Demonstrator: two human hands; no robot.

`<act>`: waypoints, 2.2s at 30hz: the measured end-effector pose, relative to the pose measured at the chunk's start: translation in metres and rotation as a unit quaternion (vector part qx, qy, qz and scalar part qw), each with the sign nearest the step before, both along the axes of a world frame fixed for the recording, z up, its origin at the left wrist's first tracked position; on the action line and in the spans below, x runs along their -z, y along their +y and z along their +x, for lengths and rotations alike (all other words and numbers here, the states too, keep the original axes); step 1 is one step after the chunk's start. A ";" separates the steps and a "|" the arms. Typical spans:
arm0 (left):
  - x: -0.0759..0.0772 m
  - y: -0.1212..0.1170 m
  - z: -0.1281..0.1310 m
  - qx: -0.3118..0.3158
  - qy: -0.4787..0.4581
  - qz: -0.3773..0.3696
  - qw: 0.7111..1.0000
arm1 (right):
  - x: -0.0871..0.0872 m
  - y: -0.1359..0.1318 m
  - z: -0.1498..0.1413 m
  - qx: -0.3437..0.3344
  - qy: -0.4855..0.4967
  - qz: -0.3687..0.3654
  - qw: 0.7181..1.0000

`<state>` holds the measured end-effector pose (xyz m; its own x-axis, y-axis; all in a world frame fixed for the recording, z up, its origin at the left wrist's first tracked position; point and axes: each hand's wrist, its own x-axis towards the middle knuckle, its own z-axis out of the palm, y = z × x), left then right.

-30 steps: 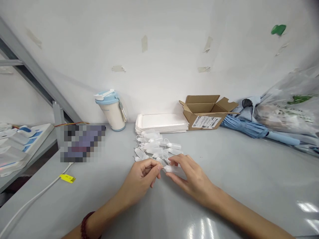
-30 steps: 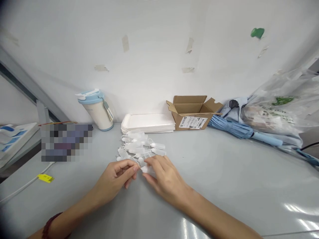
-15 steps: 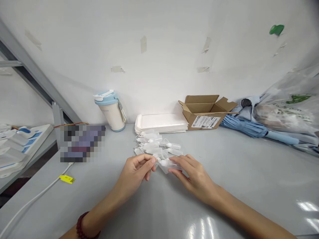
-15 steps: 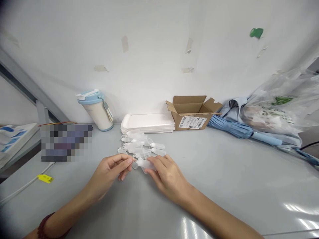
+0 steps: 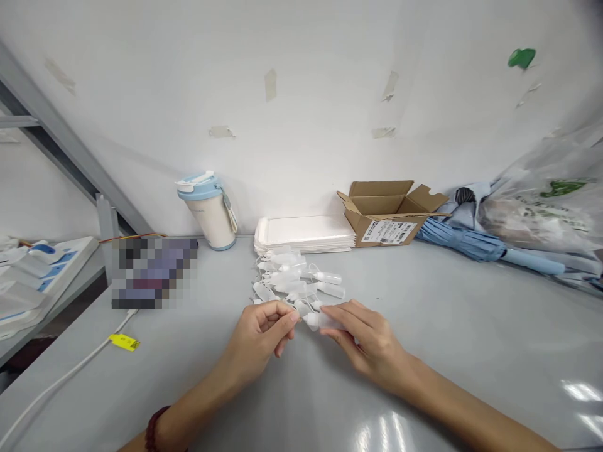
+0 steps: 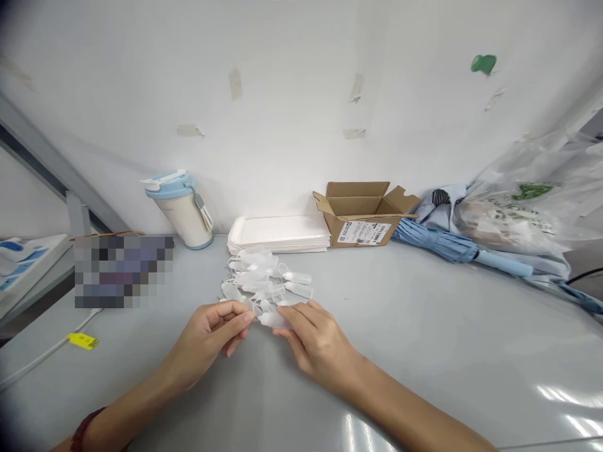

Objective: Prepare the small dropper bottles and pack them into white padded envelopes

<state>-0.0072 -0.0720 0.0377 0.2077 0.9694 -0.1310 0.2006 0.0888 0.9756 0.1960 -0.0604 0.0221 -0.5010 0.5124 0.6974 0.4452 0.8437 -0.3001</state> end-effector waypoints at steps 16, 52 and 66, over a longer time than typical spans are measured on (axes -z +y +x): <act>-0.004 0.000 0.001 -0.002 0.000 0.002 1.000 | -0.005 0.001 -0.002 -0.006 0.001 0.019 1.000; -0.003 0.008 -0.008 -0.070 -0.055 -0.025 0.996 | 0.007 0.022 0.008 0.060 -0.077 -0.061 0.993; -0.005 0.008 -0.009 -0.089 -0.061 -0.032 0.994 | 0.013 0.030 0.012 0.156 -0.102 -0.114 0.976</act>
